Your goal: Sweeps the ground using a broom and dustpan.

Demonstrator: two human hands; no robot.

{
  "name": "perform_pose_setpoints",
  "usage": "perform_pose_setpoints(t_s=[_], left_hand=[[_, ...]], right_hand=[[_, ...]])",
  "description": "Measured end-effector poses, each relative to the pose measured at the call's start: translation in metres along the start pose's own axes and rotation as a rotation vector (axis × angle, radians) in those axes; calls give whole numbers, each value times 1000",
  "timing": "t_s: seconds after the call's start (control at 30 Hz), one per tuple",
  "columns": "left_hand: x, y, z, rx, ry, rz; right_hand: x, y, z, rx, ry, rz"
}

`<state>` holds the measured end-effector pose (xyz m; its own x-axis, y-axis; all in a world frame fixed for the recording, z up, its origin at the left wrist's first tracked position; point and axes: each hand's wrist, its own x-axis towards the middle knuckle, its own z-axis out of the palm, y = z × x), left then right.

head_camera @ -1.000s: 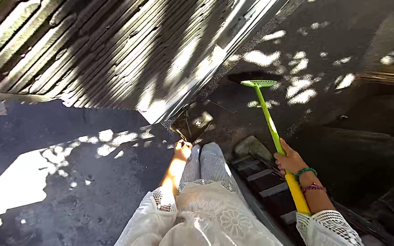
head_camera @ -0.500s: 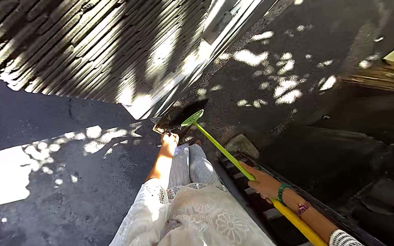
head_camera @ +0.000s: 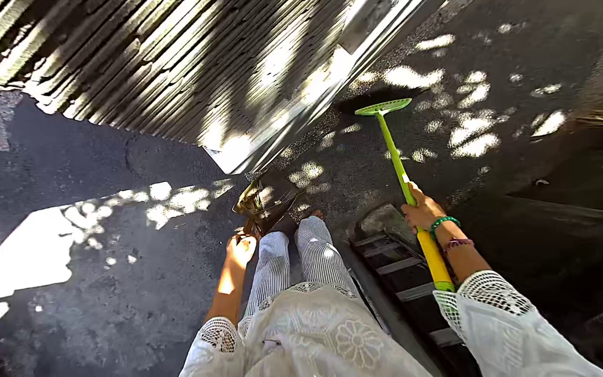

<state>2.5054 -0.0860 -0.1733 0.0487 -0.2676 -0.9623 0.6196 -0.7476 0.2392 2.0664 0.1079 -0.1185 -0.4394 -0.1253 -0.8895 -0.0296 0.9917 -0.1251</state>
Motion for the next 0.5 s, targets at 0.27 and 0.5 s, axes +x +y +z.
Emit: perform_pose_setpoints(t_s=[0.27,0.5], left_hand=[[39,58,-33,-46,108,63],[60,80,-34,53,79,79]], right_hand=[[-84,-19,167,-371,-302,-33],[-178,9,164,-106,-215,9]])
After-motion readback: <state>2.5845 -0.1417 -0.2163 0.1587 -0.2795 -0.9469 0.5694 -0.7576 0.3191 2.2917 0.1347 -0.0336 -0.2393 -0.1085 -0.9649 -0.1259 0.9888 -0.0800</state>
